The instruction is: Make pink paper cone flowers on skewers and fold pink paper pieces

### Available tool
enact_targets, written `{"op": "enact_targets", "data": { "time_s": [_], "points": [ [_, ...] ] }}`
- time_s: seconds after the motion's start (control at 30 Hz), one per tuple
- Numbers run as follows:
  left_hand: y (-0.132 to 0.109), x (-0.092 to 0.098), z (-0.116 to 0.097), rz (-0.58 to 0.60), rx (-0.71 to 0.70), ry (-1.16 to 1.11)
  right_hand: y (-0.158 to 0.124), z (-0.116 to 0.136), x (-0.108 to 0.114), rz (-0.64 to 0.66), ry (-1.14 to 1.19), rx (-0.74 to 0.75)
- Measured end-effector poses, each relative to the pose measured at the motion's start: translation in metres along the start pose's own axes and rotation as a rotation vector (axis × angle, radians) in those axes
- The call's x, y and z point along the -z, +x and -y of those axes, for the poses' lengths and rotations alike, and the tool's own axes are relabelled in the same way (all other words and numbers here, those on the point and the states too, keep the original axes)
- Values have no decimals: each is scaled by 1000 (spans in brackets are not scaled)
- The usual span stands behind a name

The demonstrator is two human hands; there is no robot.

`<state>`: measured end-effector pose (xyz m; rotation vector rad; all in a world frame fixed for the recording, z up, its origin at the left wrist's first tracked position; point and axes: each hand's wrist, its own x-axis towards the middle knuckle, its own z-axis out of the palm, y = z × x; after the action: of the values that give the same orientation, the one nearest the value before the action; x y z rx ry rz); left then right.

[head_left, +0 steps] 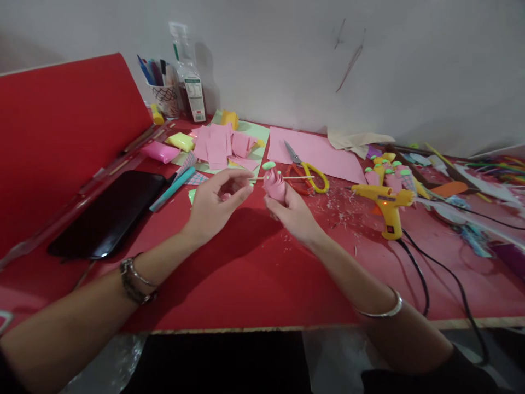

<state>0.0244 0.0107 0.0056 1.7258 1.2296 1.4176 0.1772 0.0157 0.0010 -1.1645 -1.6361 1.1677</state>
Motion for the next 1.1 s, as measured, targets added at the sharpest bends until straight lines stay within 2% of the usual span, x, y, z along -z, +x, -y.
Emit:
{"op": "enact_targets", "data": {
  "time_s": [0.27, 0.5, 0.67, 1.1],
  "points": [
    [-3, 1, -5, 29, -48, 98, -3, 6, -3, -20, -100, 74],
    [-5, 2, -6, 42, -151, 210, -4, 3, -8, -3, -44, 78],
    [-4, 1, -6, -8, -267, 286, -3, 3, -7, 32, -37, 49],
    [-3, 3, -3, -31, -411, 325, -5, 0, -8, 183, 93, 118]
  ]
}}
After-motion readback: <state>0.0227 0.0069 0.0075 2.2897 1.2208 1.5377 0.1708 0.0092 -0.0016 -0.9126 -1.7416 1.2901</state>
